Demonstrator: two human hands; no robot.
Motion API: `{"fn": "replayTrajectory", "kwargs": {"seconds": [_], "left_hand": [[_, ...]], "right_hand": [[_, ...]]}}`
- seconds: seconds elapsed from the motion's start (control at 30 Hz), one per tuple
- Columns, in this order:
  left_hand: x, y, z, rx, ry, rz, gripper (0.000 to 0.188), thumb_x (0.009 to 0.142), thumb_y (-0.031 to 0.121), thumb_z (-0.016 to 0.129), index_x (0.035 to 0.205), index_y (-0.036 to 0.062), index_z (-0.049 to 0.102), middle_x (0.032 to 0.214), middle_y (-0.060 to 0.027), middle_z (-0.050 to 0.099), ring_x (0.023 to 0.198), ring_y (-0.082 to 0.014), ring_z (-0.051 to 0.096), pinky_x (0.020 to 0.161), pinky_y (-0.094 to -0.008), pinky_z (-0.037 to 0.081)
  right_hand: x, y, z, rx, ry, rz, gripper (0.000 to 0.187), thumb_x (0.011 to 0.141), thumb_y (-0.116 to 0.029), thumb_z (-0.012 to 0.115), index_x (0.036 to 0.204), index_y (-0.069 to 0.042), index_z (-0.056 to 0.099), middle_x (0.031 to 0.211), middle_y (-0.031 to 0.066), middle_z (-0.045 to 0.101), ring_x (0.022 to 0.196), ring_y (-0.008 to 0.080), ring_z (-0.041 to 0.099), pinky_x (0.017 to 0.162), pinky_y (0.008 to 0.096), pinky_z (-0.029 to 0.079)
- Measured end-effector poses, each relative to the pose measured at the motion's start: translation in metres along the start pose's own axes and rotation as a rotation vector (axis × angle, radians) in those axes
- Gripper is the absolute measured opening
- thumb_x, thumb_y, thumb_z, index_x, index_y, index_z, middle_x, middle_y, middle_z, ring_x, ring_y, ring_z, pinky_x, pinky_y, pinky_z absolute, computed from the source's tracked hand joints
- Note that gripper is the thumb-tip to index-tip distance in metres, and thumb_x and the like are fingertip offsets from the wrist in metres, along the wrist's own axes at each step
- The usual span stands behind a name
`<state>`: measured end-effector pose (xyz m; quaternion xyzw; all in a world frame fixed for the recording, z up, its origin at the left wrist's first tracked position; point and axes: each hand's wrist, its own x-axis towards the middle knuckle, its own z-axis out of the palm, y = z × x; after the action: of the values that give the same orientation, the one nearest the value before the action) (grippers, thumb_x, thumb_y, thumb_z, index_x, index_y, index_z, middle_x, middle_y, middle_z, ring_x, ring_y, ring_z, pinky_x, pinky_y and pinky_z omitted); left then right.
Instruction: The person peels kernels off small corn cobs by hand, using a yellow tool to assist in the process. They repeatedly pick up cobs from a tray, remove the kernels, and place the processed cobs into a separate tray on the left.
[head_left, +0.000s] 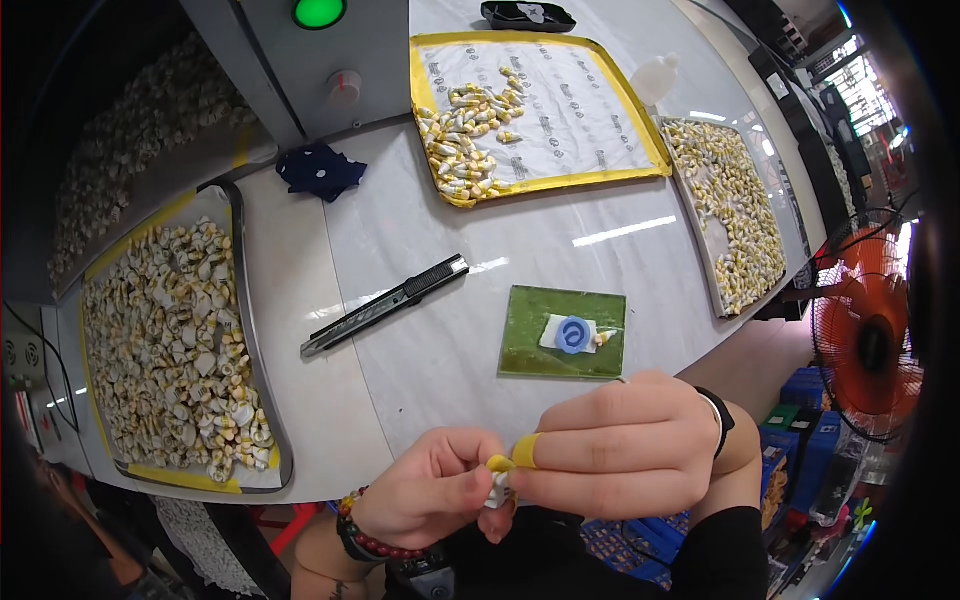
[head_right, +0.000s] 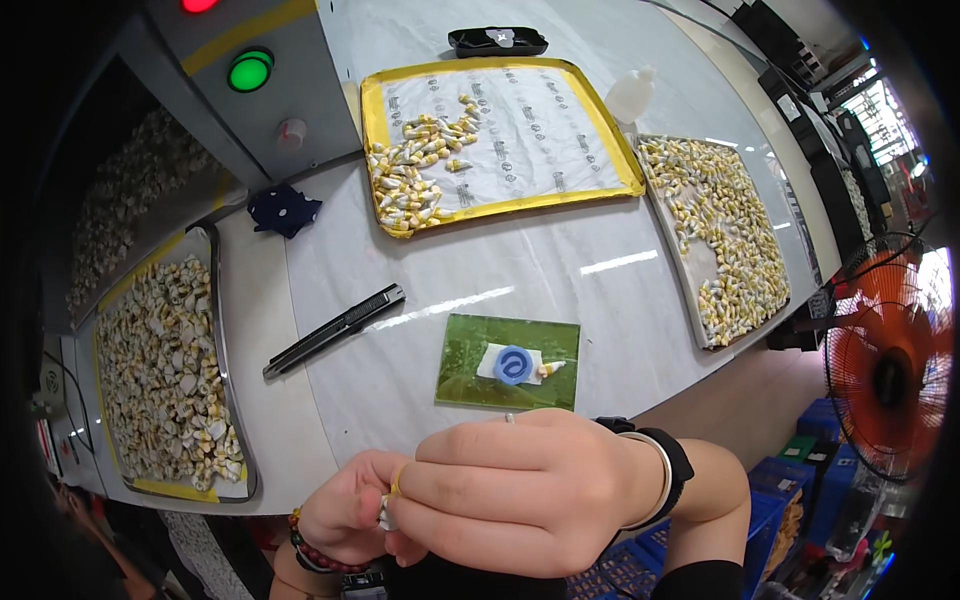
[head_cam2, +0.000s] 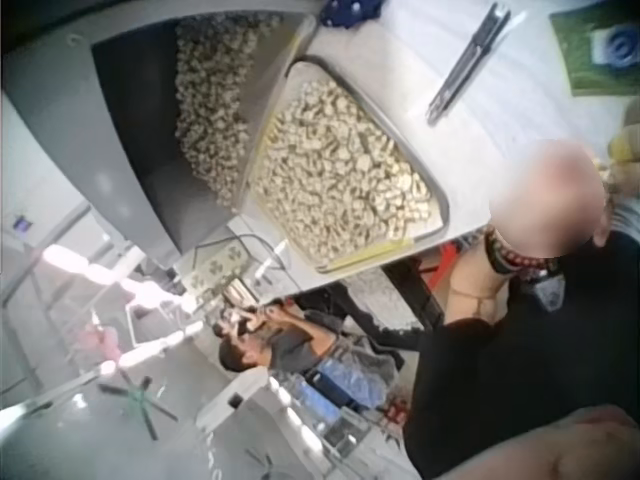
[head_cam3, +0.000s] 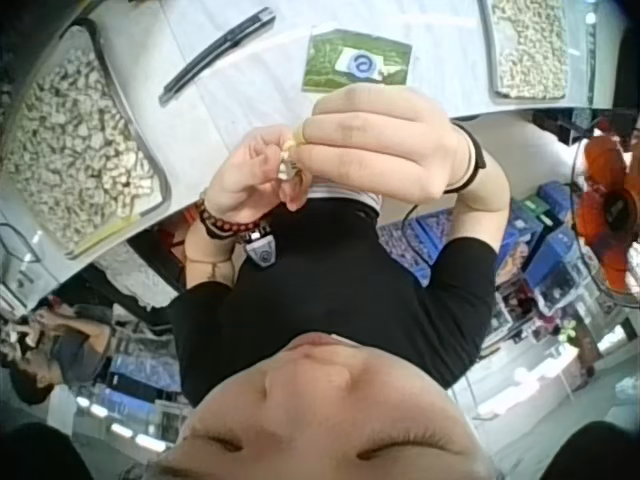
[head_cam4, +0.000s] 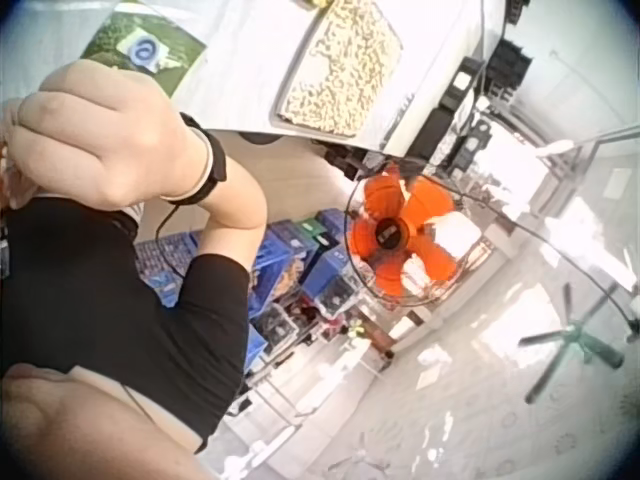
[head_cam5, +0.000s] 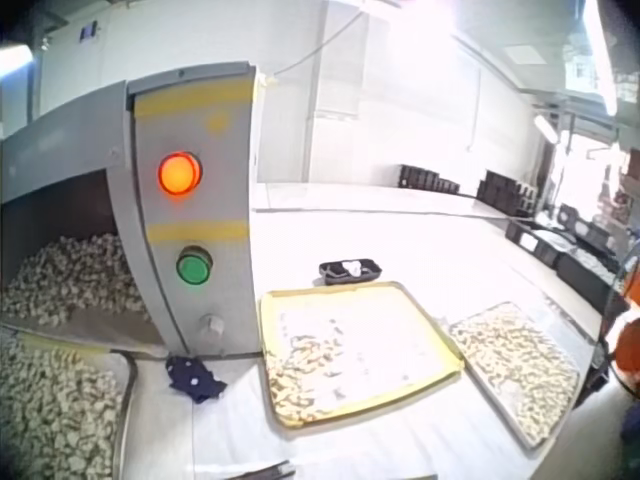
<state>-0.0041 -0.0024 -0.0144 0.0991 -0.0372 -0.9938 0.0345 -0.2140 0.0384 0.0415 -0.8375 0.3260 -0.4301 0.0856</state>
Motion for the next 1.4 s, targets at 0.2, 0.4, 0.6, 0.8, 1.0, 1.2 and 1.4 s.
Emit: {"fn": "replayTrajectory", "kwargs": {"seconds": [0.2, 0.4, 0.6, 0.8, 1.0, 1.2, 1.4], "left_hand": [[0.000, -0.001, 0.000, 0.028, 0.028, -0.005, 0.024, 0.090, 0.023, 0.063, 0.095, 0.0019, 0.055, 0.081, -0.0065, 0.061, 0.074, -0.0152, 0.061, 0.070, -0.0301, 0.048], [0.005, -0.003, 0.002, 0.087, 0.036, 0.048, 0.028, 0.087, 0.025, 0.068, 0.094, 0.0011, 0.055, 0.081, -0.0089, 0.061, 0.074, -0.0178, 0.061, 0.069, -0.0310, 0.050], [-0.002, -0.002, 0.006, 0.338, 0.185, 0.342, 0.031, 0.078, 0.015, 0.076, 0.094, -0.0046, 0.057, 0.085, -0.0151, 0.064, 0.079, -0.0219, 0.066, 0.072, -0.0359, 0.056], [-0.020, -0.005, -0.002, 0.504, 0.297, 0.526, 0.036, 0.075, 0.012, 0.080, 0.094, -0.0078, 0.057, 0.085, -0.0205, 0.065, 0.077, -0.0241, 0.067, 0.072, -0.0359, 0.057], [-0.016, -0.006, -0.005, 0.471, 0.263, 0.527, 0.036, 0.075, 0.013, 0.080, 0.093, -0.0073, 0.057, 0.084, -0.0201, 0.065, 0.077, -0.0238, 0.067, 0.072, -0.0354, 0.057], [-0.020, -0.004, -0.006, 0.431, 0.268, 0.531, 0.035, 0.075, 0.014, 0.079, 0.092, -0.0061, 0.057, 0.083, -0.0186, 0.065, 0.076, -0.0226, 0.067, 0.071, -0.0344, 0.057], [-0.016, -0.002, 0.003, 0.421, 0.255, 0.585, 0.035, 0.075, 0.014, 0.080, 0.093, -0.0056, 0.057, 0.085, -0.0176, 0.064, 0.076, -0.0227, 0.068, 0.071, -0.0341, 0.057]], "right_hand": [[-0.001, 0.001, 0.005, 0.017, 0.004, 0.043, 0.011, 0.078, -0.003, 0.068, 0.087, 0.002, 0.066, 0.085, 0.0098, 0.064, 0.072, 0.0198, 0.064, 0.058, 0.0257, 0.053], [-0.007, -0.003, -0.002, -0.002, 0.034, 0.068, 0.012, 0.079, -0.002, 0.066, 0.090, 0.002, 0.068, 0.091, 0.0112, 0.067, 0.074, 0.0207, 0.065, 0.062, 0.0258, 0.054], [-0.013, -0.010, -0.050, -0.337, 0.098, 0.342, 0.020, 0.072, 0.000, 0.067, 0.092, 0.000, 0.068, 0.086, 0.0117, 0.067, 0.077, 0.0218, 0.064, 0.067, 0.0317, 0.051], [-0.095, 0.048, -0.148, -0.671, -0.107, 0.972, 0.019, 0.076, 0.003, 0.064, 0.094, -0.002, 0.067, 0.082, 0.0094, 0.066, 0.074, 0.0208, 0.063, 0.066, 0.0294, 0.049], [-0.110, 0.068, -0.143, -0.435, -0.030, 1.127, 0.018, 0.078, 0.002, 0.063, 0.096, 0.000, 0.065, 0.083, 0.0078, 0.065, 0.072, 0.0144, 0.061, 0.065, 0.0279, 0.049], [-0.111, 0.073, -0.142, -0.496, -0.095, 1.167, 0.011, 0.078, -0.002, 0.064, 0.087, 0.002, 0.061, 0.079, 0.0086, 0.064, 0.067, 0.0135, 0.059, 0.064, 0.0273, 0.048], [-0.112, 0.075, -0.147, -0.438, -0.083, 1.279, 0.012, 0.077, -0.006, 0.065, 0.084, 0.002, 0.058, 0.073, 0.0087, 0.061, 0.065, 0.0142, 0.058, 0.061, 0.0269, 0.047]]}}
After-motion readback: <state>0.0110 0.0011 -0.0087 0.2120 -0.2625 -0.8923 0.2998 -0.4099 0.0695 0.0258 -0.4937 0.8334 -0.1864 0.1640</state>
